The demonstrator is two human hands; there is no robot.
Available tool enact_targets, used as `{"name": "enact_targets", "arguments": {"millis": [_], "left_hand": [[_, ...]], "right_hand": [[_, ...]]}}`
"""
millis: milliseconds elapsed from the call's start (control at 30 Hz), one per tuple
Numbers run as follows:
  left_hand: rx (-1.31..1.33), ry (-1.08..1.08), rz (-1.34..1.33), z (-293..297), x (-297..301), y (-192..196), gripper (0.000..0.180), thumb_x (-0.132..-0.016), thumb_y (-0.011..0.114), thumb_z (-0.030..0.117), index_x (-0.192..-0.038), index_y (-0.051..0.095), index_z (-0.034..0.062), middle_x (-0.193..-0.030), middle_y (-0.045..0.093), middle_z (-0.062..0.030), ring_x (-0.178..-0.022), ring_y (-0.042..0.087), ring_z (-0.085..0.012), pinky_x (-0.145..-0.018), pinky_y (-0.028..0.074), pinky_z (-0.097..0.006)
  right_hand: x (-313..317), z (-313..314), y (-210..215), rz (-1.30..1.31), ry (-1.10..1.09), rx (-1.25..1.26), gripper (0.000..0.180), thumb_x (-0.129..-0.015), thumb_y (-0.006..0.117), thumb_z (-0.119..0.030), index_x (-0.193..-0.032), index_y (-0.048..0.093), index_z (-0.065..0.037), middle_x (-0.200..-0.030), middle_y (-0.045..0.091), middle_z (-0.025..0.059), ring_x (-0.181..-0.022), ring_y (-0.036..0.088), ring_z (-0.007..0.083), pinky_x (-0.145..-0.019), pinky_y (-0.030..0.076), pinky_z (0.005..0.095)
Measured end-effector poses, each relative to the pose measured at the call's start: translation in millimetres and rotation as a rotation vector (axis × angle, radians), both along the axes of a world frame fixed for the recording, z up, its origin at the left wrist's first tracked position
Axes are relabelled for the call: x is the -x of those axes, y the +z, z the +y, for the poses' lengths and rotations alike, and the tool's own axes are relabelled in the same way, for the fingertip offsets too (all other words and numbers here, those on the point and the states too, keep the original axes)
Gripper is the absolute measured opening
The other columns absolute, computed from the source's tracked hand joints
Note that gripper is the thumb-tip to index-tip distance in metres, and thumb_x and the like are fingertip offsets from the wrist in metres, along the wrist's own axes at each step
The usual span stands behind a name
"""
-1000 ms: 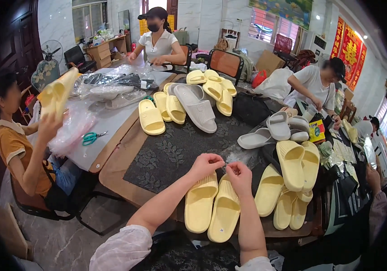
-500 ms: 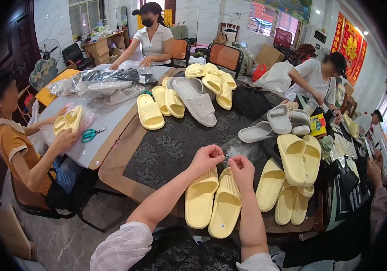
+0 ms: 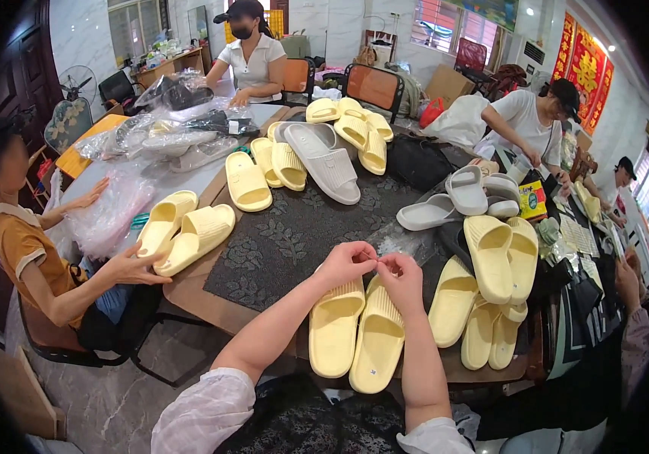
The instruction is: Attaching plastic tags to pairs of slippers and organizing them for packaging at a shared workspace.
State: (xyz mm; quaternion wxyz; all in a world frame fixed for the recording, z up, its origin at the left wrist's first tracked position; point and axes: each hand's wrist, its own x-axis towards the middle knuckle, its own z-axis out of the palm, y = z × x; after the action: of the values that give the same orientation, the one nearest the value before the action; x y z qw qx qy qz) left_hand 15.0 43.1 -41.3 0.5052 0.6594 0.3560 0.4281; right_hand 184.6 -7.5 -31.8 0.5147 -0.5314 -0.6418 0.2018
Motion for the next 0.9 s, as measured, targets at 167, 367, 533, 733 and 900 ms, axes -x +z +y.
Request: {"name": "enact_targets", "arguments": {"millis": [167,367,533,733,900], "left_hand": [[-0.074,0.082,0.016,6,1,-5,0.012,-0.082,0.067,0.012,-0.088,0.064,0.0029,-0.078,0.065,0.0001,-0.071,0.058,-0.0058,-0.065,0.048,-0.023],[-0.099,-0.024,-0.005,4,-3,-8,0.015,-0.08,0.069,0.013,-0.089,0.065,0.0022,-0.075,0.064,-0.0005,-0.069,0.059,-0.0075,-0.067,0.049,-0.024],[-0.064,0.087,0.026,8,2,-9,0.014,-0.081,0.07,0.012,-0.088,0.066,0.002,-0.078,0.066,0.0,-0.072,0.06,-0.0064,-0.068,0.05,-0.023],[-0.067,0.049,0.026,1,1,3,0.012,-0.081,0.07,0.011,-0.088,0.066,0.0021,-0.078,0.066,0.0008,-0.073,0.059,-0.0053,-0.068,0.049,-0.022],[-0.077,0.025,0.011,3,1,-4,0.012,-0.081,0.07,0.012,-0.087,0.067,0.0025,-0.074,0.065,-0.0001,-0.068,0.059,-0.0068,-0.064,0.049,-0.024]], "right_hand": [[-3,3,-4,0.036,-0.077,0.106,0.013,-0.078,0.073,-0.014,-0.086,0.07,-0.004,-0.077,0.067,0.0053,-0.069,0.056,0.0168,-0.067,0.046,0.0308],[-3,2,-4,-0.027,-0.013,0.027,0.012,-0.078,0.072,-0.013,-0.086,0.069,-0.004,-0.075,0.065,0.0057,-0.07,0.057,0.0174,-0.067,0.046,0.0304],[1,-1,1,0.012,-0.051,0.053,0.012,-0.078,0.072,-0.012,-0.086,0.069,-0.004,-0.075,0.065,0.0054,-0.07,0.057,0.0165,-0.067,0.046,0.03],[-3,0,-1,0.029,-0.057,0.068,0.012,-0.079,0.072,-0.012,-0.086,0.07,-0.004,-0.076,0.066,0.0056,-0.071,0.058,0.0163,-0.068,0.047,0.0298],[-1,1,-1,-0.015,-0.012,0.023,0.012,-0.079,0.072,-0.013,-0.087,0.07,-0.004,-0.077,0.066,0.0063,-0.071,0.059,0.0175,-0.068,0.047,0.0309]]}}
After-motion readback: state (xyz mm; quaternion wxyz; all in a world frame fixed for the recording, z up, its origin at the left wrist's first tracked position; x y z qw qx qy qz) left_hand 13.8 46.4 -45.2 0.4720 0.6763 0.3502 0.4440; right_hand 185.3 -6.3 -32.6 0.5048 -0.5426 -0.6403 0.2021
